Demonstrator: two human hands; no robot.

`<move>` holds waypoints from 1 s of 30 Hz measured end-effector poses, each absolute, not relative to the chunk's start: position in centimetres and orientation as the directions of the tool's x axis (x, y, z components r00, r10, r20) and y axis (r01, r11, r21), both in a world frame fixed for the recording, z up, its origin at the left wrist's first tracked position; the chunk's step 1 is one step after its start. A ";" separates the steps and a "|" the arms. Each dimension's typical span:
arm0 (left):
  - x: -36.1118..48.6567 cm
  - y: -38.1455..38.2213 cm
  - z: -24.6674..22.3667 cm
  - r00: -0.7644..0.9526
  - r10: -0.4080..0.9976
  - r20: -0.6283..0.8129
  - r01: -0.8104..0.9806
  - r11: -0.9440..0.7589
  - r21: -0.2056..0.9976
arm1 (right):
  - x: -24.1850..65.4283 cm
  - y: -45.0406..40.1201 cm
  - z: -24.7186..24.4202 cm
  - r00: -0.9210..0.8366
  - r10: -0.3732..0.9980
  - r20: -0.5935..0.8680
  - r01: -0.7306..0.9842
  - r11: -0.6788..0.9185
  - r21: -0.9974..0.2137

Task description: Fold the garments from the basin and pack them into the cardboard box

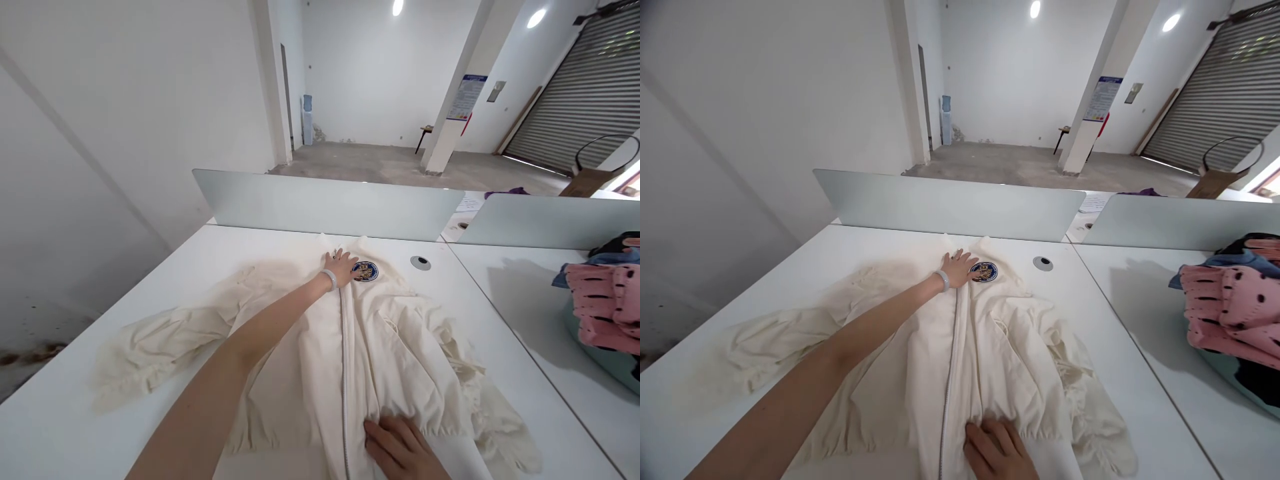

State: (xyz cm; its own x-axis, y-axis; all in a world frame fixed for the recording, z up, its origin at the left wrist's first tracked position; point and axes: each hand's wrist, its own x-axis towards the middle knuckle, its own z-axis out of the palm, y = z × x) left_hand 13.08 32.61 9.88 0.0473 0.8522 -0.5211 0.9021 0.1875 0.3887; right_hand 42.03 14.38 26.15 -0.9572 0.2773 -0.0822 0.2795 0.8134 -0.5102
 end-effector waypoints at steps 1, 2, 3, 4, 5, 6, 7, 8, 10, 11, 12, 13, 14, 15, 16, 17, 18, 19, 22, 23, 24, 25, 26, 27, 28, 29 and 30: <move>13.2 31.6 10.2 0.069 0.829 -0.554 0.910 0.176 0.376 | 42.0 14.7 26.3 -0.966 0.241 -0.089 0.251 0.808 -0.533; 13.2 30.6 10.5 0.081 0.810 -0.581 0.914 0.172 0.368 | 42.0 15.1 26.7 -0.969 0.219 -0.109 0.242 0.790 -0.563; 13.1 29.8 11.0 0.082 0.801 -0.592 0.914 0.177 0.366 | 42.0 15.6 27.3 -0.966 0.222 -0.133 0.256 0.764 -0.592; 12.8 29.0 11.5 0.073 0.804 -0.589 0.913 0.183 0.364 | 42.3 16.2 28.0 -0.955 0.255 -0.154 0.295 0.732 -0.614; 12.4 28.2 12.1 0.060 0.817 -0.574 0.915 0.185 0.359 | 42.8 16.9 28.6 -0.928 0.330 -0.172 0.362 0.692 -0.625; 11.9 27.4 12.8 0.046 0.834 -0.550 0.919 0.180 0.350 | 43.6 17.7 29.1 -0.881 0.435 -0.186 0.448 0.641 -0.623; 11.3 26.5 13.7 0.032 0.848 -0.529 0.926 0.174 0.335 | 44.8 18.5 29.2 -0.806 0.559 -0.196 0.546 0.575 -0.609; 10.7 25.6 14.6 0.022 0.854 -0.519 0.933 0.169 0.317 | 46.3 19.4 29.1 -0.708 0.678 -0.200 0.640 0.495 -0.587; 9.5 23.6 16.6 0.012 0.839 -0.544 0.942 0.173 0.288 | 49.9 21.1 28.0 -0.474 0.855 -0.211 0.794 0.312 -0.522; 9.1 22.5 17.7 0.011 0.821 -0.571 0.940 0.186 0.285 | 51.6 21.9 27.3 -0.369 0.898 -0.242 0.853 0.224 -0.471; 8.9 21.5 18.6 0.017 0.804 -0.595 0.936 0.197 0.293 | 53.2 22.4 26.5 -0.290 0.910 -0.298 0.893 0.145 -0.426; 8.9 20.7 19.5 0.033 0.793 -0.608 0.929 0.199 0.311 | 54.4 22.8 25.7 -0.235 0.898 -0.373 0.918 0.079 -0.389; 9.3 19.9 20.3 0.059 0.792 -0.607 0.922 0.189 0.336 | 55.2 23.0 25.1 -0.204 0.869 -0.450 0.932 0.032 -0.362; 9.9 19.3 21.0 0.094 0.798 -0.595 0.915 0.166 0.367 | 55.7 23.1 24.5 -0.191 0.830 -0.524 0.939 -0.002 -0.345; 10.7 18.9 21.5 0.134 0.806 -0.576 0.907 0.134 0.399 | 55.8 23.2 24.1 -0.194 0.787 -0.586 0.940 -0.021 -0.340; 11.7 18.6 21.9 0.177 0.813 -0.555 0.897 0.098 0.430 | 55.7 23.4 23.8 -0.212 0.747 -0.631 0.939 -0.023 -0.342; 12.7 18.4 22.1 0.218 0.814 -0.538 0.886 0.066 0.459 | 55.4 23.8 23.7 -0.243 0.712 -0.658 0.936 -0.006 -0.352; 13.7 18.3 22.1 0.255 0.811 -0.527 0.873 0.040 0.485 | 55.1 24.5 23.6 -0.283 0.687 -0.669 0.931 0.027 -0.365; 16.0 17.9 21.6 0.336 0.784 -0.523 0.852 -0.016 0.523 | 55.2 28.5 24.1 -0.362 0.711 -0.602 0.926 0.199 -0.322; 16.4 17.7 21.2 0.349 0.772 -0.531 0.853 -0.028 0.521 | 55.6 30.3 24.5 -0.369 0.765 -0.528 0.928 0.276 -0.250; 16.5 17.5 20.9 0.358 0.760 -0.542 0.856 -0.036 0.516 | 56.2 32.0 24.9 -0.382 0.821 -0.425 0.924 0.353 -0.149; 16.5 17.3 20.5 0.364 0.750 -0.552 0.859 -0.040 0.511 | 57.1 33.6 25.2 -0.404 0.864 -0.300 0.909 0.416 -0.028; 16.4 17.1 20.3 0.367 0.743 -0.560 0.860 -0.043 0.508 | 58.0 35.0 25.5 -0.436 0.883 -0.174 0.886 0.455 0.089; 16.3 16.9 20.1 0.371 0.738 -0.564 0.861 -0.045 0.507 | 59.0 36.0 25.5 -0.467 0.881 -0.069 0.862 0.471 0.187; 16.1 16.8 19.9 0.373 0.737 -0.564 0.861 -0.047 0.507 | 60.1 36.6 25.4 -0.488 0.873 0.000 0.844 0.473 0.252; 16.0 16.7 19.8 0.374 0.735 -0.565 0.861 -0.050 0.505 | 61.0 36.9 25.1 -0.501 0.865 0.026 0.834 0.474 0.284; 15.8 16.7 19.8 0.375 0.734 -0.566 0.863 -0.053 0.503 | 61.9 36.9 24.6 -0.508 0.861 0.018 0.828 0.482 0.286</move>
